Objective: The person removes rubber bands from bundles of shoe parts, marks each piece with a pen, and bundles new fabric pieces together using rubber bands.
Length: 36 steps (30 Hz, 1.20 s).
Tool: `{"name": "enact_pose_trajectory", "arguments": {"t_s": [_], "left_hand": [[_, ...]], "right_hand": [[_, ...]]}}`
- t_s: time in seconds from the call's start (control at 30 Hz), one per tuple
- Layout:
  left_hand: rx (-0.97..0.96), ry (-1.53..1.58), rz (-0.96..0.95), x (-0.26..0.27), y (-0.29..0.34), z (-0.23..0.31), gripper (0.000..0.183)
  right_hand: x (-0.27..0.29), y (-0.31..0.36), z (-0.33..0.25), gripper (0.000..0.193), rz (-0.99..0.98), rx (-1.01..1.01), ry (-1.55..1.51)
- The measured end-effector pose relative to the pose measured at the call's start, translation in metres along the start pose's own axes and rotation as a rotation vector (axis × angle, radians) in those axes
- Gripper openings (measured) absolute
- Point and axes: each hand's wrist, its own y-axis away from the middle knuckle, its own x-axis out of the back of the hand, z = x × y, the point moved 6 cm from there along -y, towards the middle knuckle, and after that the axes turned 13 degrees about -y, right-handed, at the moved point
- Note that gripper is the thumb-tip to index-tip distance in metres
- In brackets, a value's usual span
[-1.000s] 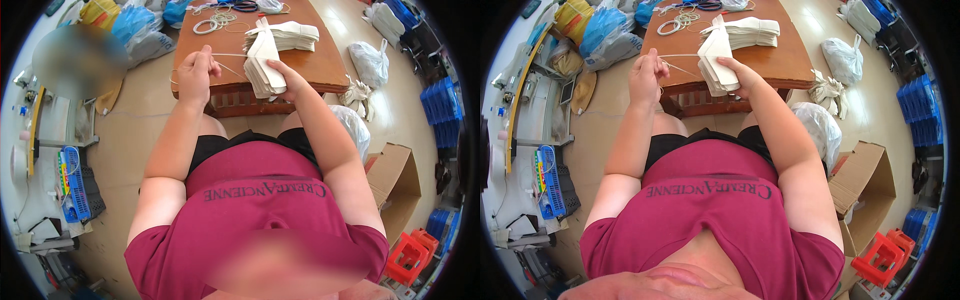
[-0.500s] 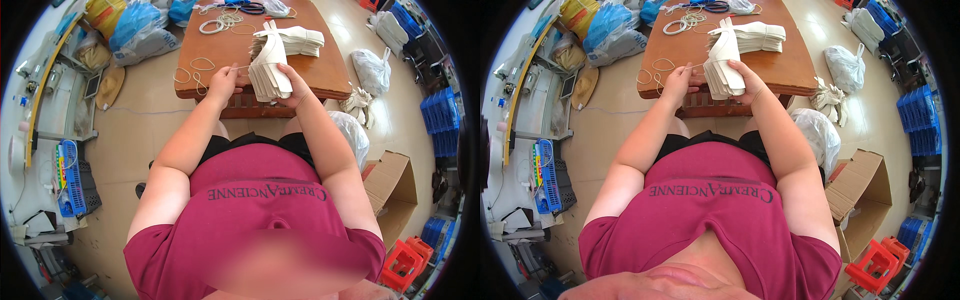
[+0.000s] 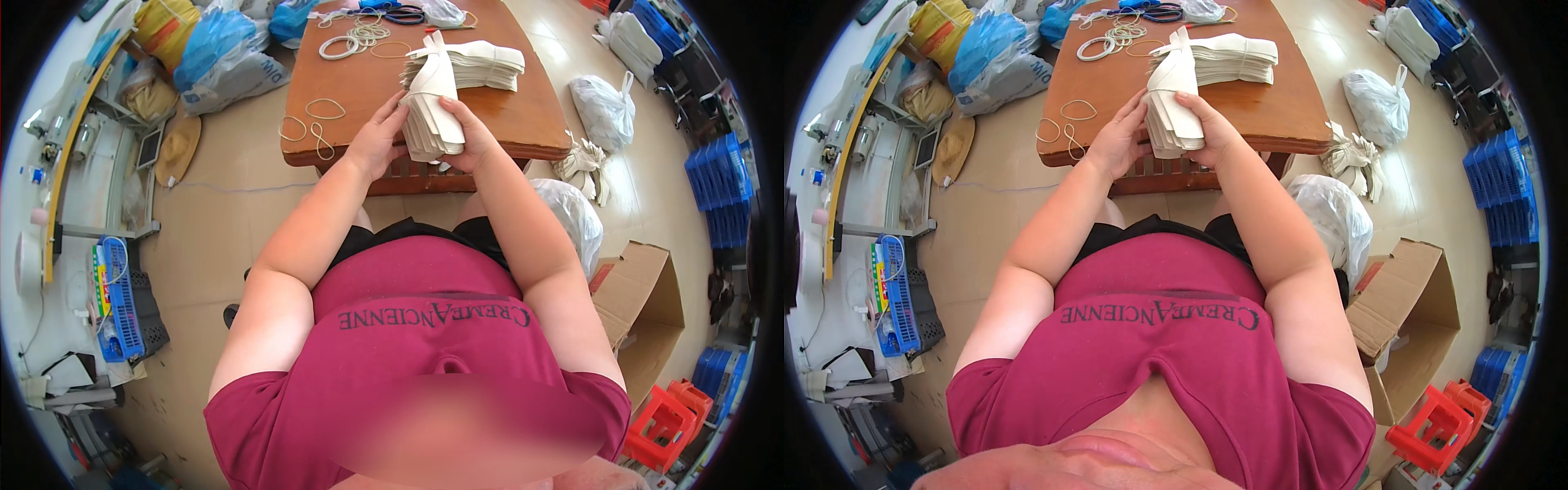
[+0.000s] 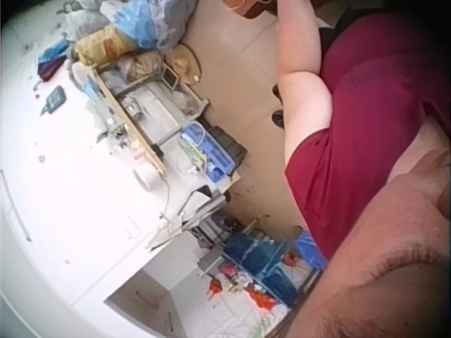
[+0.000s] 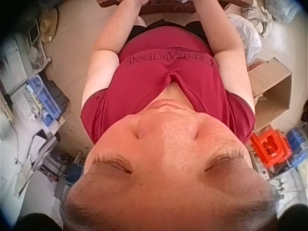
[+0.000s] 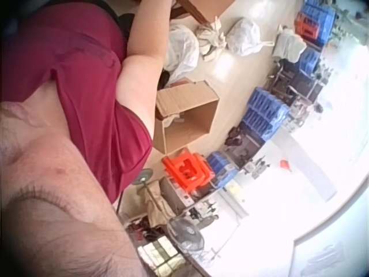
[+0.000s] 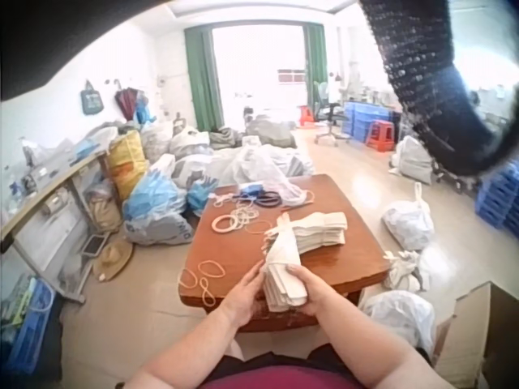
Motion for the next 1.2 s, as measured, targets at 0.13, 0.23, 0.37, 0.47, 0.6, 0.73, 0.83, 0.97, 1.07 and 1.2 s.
{"name": "enact_pose_trajectory", "arguments": {"t_s": [0.13,0.23,0.37,0.47,0.6,0.73,0.83,0.97,1.07,1.2], "left_hand": [[-0.125,-0.096,0.104,0.03,-0.019,-0.005,0.032],[-0.281,-0.36,0.19,0.038,-0.025,0.0,0.02],[-0.286,-0.369,0.285,0.047,-0.016,-0.014,0.018],[-0.117,-0.071,0.149,0.034,-0.005,-0.036,0.015],[-0.077,0.116,0.076,0.019,0.005,-0.023,0.011],[-0.014,0.059,0.108,0.015,0.009,-0.019,0.008],[0.204,-0.082,0.22,0.027,0.008,-0.027,0.011],[0.201,-0.175,0.196,0.033,0.008,-0.04,0.015],[0.115,-0.183,0.254,0.046,0.006,-0.037,0.017],[0.114,-0.108,0.189,0.027,0.002,-0.022,0.024]], "right_hand": [[0.009,-0.007,-0.001,0.058,0.004,-0.061,0.025],[0.012,-0.011,0.003,0.059,0.032,-0.051,0.016],[0.0,-0.004,0.001,0.06,0.025,-0.006,0.029],[0.001,-0.006,0.004,0.06,0.012,-0.03,0.046],[0.001,-0.005,0.004,0.06,0.063,0.002,0.073],[0.003,-0.007,0.002,0.061,0.065,0.018,0.06],[0.0,-0.009,0.007,0.061,0.021,-0.001,0.011],[0.003,-0.009,0.0,0.061,0.032,0.04,-0.051],[-0.001,-0.004,-0.004,0.062,0.007,0.007,-0.054],[0.002,-0.008,0.003,0.062,-0.007,-0.033,-0.002]]}}
